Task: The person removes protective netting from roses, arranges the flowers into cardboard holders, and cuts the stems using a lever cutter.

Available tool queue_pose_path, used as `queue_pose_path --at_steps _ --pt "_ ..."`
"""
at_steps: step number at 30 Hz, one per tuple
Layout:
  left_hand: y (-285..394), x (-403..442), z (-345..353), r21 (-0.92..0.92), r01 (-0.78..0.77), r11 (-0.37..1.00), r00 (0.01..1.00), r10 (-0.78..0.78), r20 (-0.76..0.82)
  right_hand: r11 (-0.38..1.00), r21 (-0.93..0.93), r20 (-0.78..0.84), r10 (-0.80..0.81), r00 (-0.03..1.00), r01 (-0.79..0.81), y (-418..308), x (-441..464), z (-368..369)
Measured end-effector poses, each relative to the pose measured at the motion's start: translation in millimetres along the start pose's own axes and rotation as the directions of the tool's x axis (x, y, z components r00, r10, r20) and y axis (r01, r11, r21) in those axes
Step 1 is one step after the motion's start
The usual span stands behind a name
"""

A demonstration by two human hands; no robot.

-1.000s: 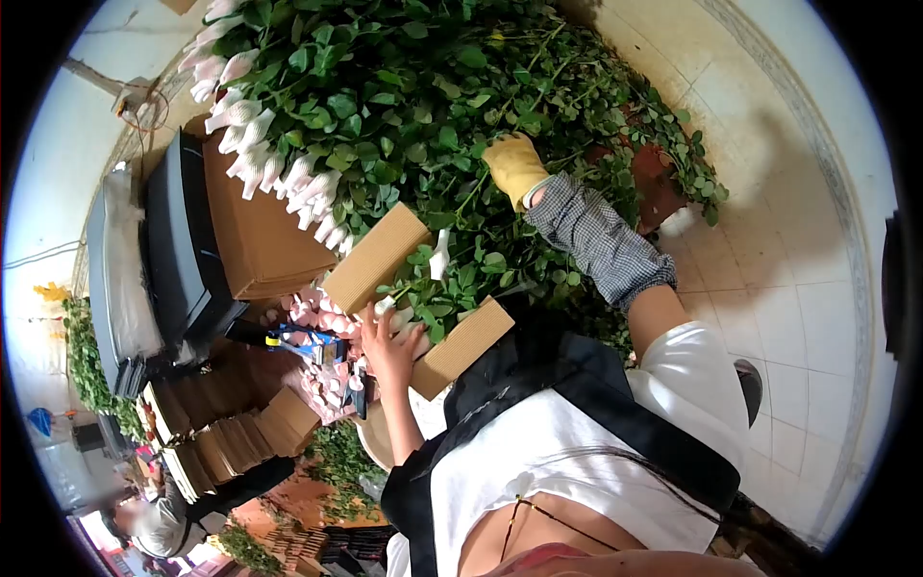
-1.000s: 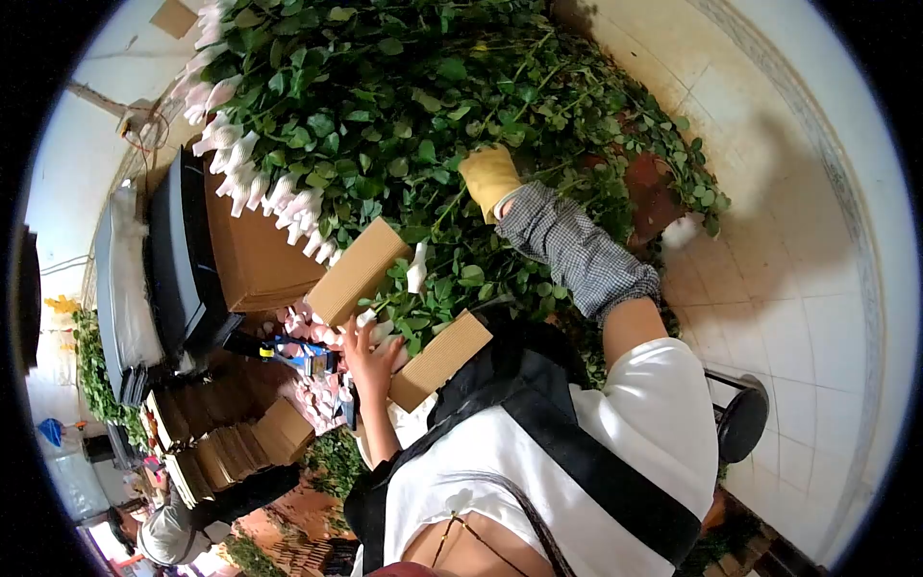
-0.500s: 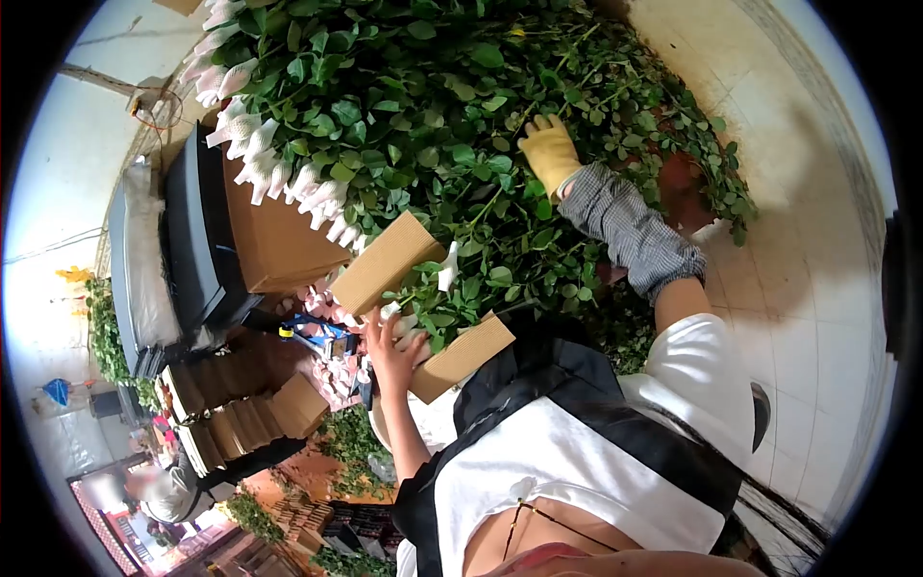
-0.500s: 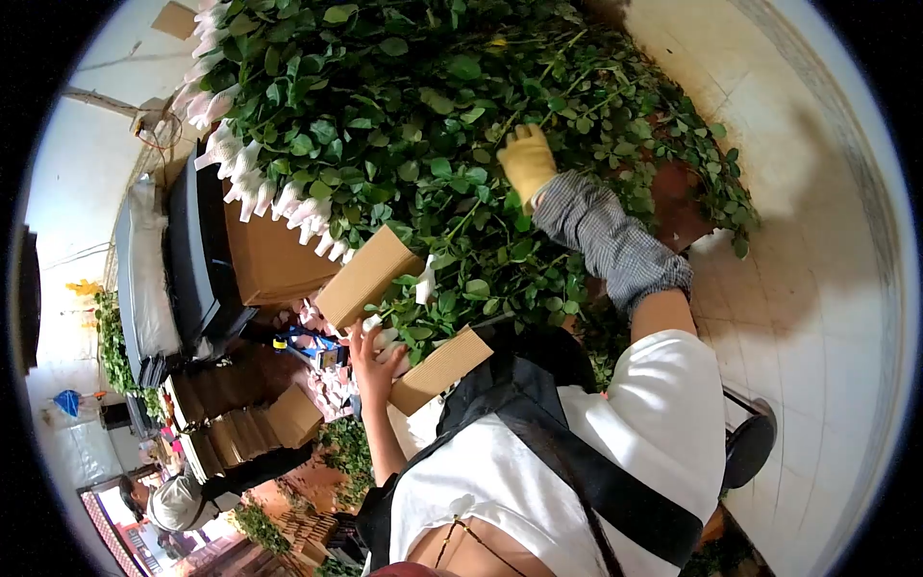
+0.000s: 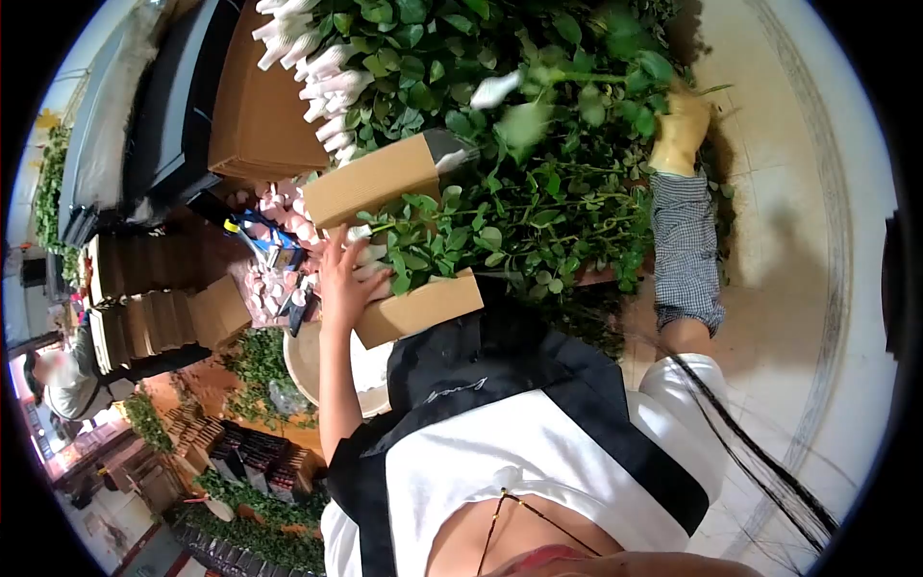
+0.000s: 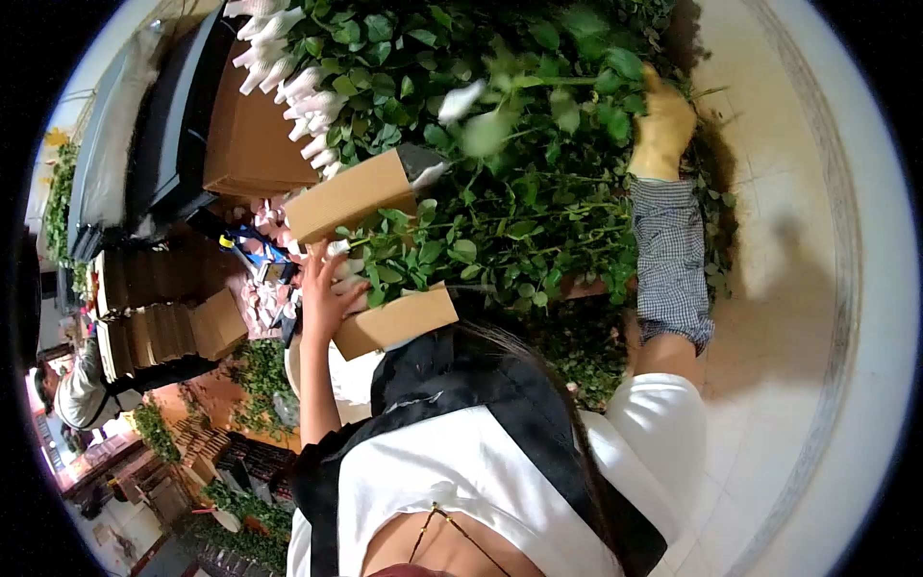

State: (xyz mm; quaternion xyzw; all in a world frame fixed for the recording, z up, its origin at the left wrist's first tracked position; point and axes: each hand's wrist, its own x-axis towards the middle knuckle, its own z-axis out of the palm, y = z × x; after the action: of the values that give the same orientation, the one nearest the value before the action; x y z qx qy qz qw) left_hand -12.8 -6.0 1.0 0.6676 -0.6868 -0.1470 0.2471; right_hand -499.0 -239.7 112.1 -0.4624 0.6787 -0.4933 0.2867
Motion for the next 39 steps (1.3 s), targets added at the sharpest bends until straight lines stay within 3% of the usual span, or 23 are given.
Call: queue_pose_path --at_steps 2,3,4,5,6,7,9,11,13,15,17,18,19,22,23,24,25,27,31,33,35,37,39 --pt "-1 -3 0 0.003 -0.001 1.0 1.0 0.001 0.018 0.646 -0.61 0.232 -0.409 0.883 0.46 18 18 -18" --pt "-1 -2 -2 -0.035 -0.012 0.999 1.0 0.012 0.014 0.075 -0.933 0.329 -0.226 0.917 0.353 28 34 -23" --pt "-2 -5 -1 -0.015 -0.017 1.0 1.0 0.017 0.022 0.112 -0.803 0.475 -0.472 0.742 0.585 25 21 -30" --pt "-4 -4 1 0.003 -0.018 1.0 1.0 0.018 0.011 0.094 -0.921 0.289 -0.486 0.825 0.378 13 32 -36" --pt "-4 -1 3 -0.02 -0.004 1.0 1.0 0.004 -0.009 0.067 -0.918 0.308 -0.501 0.809 0.391 -2 40 -39" --pt "-6 -3 3 -0.014 -0.012 1.0 1.0 0.012 -0.021 0.309 -0.851 0.184 -0.58 0.793 0.424 -36 22 -42" --pt "-9 -7 5 -0.002 -0.031 1.0 0.999 0.031 -0.022 0.526 -0.736 0.033 -0.601 0.799 0.427 -48 9 -44" --pt "-10 -5 6 0.032 -0.051 0.998 0.998 0.052 -0.022 0.361 -0.891 0.136 -0.366 0.921 0.275 -58 11 -29" --pt "-11 -2 5 -0.007 -0.059 0.998 0.998 0.058 -0.035 0.344 -0.854 0.232 -0.419 0.878 0.39 -89 -24 -26" --pt "-15 -5 7 -0.063 -0.055 0.997 0.998 0.053 -0.03 0.208 -0.743 0.45 -0.549 0.704 0.636 -87 -31 -31" --pt "-21 -7 14 -0.056 -0.051 0.997 0.998 0.05 -0.029 0.613 -0.607 0.414 -0.3 0.86 0.506 -96 -85 -4" --pt "-20 -7 10 -0.102 -0.03 0.994 1.0 0.031 0.003 0.706 -0.538 0.387 -0.277 0.88 0.459 -79 -102 0" --pt "-23 -6 10 -0.109 -0.044 0.993 0.999 0.046 0.02 0.574 -0.59 0.504 -0.288 0.814 0.568 -71 -113 8" --pt "-33 -5 15 -0.373 0.01 0.928 0.999 0.009 0.049 0.809 -0.502 0.5 -0.018 0.866 0.306 -49 -172 58" --pt "-34 -5 15 -0.455 -0.005 0.89 1.0 0.017 0.021 0.514 -0.501 0.662 -0.29 0.691 0.696 -21 -181 67" --pt "-31 -1 7 -0.514 0.103 0.851 0.988 -0.028 0.151 0.421 -0.517 0.682 -0.324 0.656 0.746 13 -188 80" --pt "-31 -3 7 -0.366 -0.018 0.93 0.997 0.043 0.062 0.324 -0.51 0.677 -0.42 0.604 0.797 33 -198 91" --pt "-30 -2 2 -0.183 -0.104 0.978 0.994 0.105 0.001 0.211 -0.71 0.669 -0.097 0.737 0.672 59 -208 101" --pt "-26 -2 -3 -0.171 -0.082 0.982 0.995 0.09 0.041 0.174 -0.832 0.539 0.025 0.842 0.527 30 -231 114" --pt "-24 1 -6 -0.156 -0.072 0.985 0.994 0.083 0.067 -0.068 -0.851 0.504 -0.39 0.771 0.521 46 -228 125" --pt "-23 -1 -4 -0.11 -0.083 0.99 0.994 0.09 0.064 0.218 -0.757 0.481 -0.451 0.751 0.616 161 -220 123" --pt "-32 -7 -1 -0.129 -0.101 0.986 0.994 0.107 0.037 0.417 -0.815 0.448 0.012 0.894 0.403 148 -204 133" --pt "-39 -18 -9 -0.247 -0.046 0.968 0.999 0.051 0.016 0.683 -0.619 0.493 -0.047 0.869 0.388 125 -189 110"
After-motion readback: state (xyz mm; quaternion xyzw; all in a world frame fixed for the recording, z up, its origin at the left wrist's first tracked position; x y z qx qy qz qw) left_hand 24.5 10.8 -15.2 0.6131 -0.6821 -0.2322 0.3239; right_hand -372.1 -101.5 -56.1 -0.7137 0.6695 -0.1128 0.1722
